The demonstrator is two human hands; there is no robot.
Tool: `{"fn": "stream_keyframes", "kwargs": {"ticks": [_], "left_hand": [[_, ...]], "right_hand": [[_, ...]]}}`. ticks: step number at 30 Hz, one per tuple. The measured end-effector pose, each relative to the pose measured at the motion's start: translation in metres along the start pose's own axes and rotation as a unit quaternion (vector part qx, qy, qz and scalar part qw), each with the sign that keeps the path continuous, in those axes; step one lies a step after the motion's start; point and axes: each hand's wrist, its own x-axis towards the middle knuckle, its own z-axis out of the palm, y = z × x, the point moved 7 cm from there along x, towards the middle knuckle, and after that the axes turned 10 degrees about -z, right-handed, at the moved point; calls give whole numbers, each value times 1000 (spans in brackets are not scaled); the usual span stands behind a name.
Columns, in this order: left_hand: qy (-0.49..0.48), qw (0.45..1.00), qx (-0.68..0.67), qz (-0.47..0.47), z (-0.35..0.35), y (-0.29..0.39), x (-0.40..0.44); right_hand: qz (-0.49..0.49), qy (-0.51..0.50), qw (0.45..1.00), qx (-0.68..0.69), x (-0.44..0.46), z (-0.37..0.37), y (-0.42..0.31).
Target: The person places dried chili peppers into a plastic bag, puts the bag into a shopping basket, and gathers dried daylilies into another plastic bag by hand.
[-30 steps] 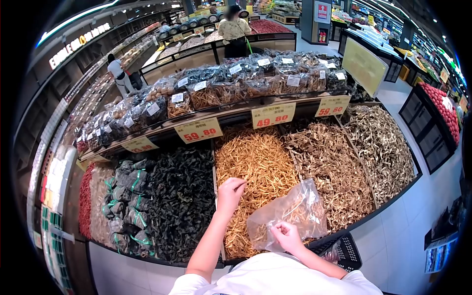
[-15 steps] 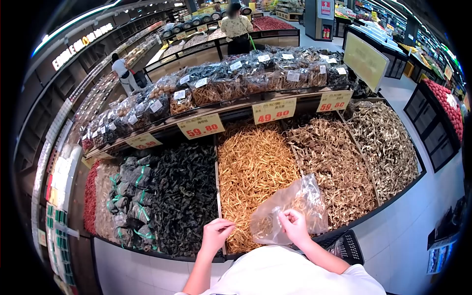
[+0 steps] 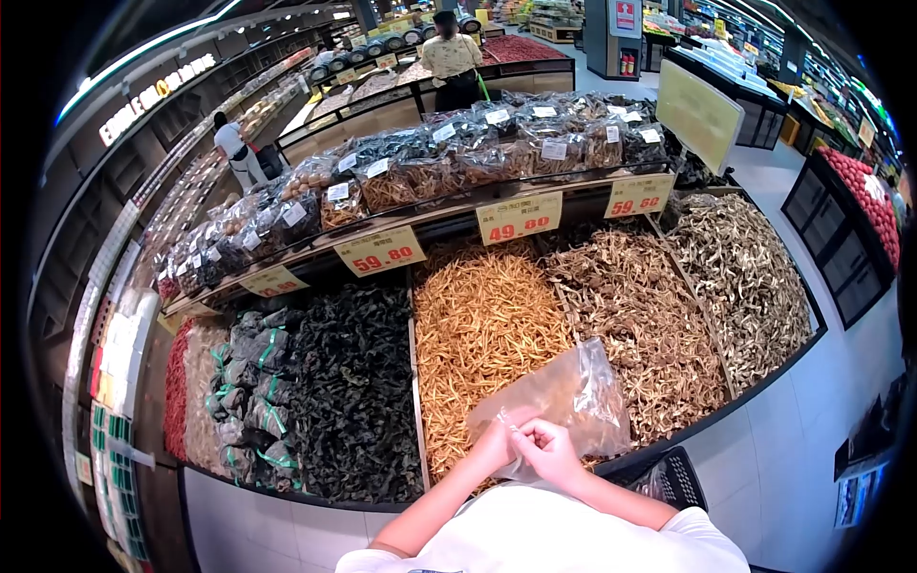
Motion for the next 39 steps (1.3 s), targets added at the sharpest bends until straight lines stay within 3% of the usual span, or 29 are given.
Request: {"fn": "stream_keyframes", "kwargs": {"ticks": [2,5,8,11,15,18,28,33,39], "left_hand": [[-29,999,29,-18,6,-6,-2],[18,996,87,-4,-5,11,-18],[36,995,70,-54,-21,7,-41],[146,986,-38,-71,-46,3,-61],[266,953,-40,-140,-77,-18,-78],[318,938,-12,-138,-96,-18,-72],[251,925,268,-98,-104,-14,49],[258,888,347,-157,-90,-39,89],[302,912,260,-94,-103,-46,83]], "right_hand": [[-1,5,1000,1,-2,-6,-2],[14,3,1000,3,-5,-15,2],[34,-2,999,0,-6,-20,8],[44,-7,999,-4,-2,-22,8],[47,-33,998,-4,7,-18,8],[49,-54,997,4,13,-14,10],[38,-72,997,12,11,-23,14],[47,-57,997,-10,11,-37,12],[57,-18,998,1,13,-50,26]]}}
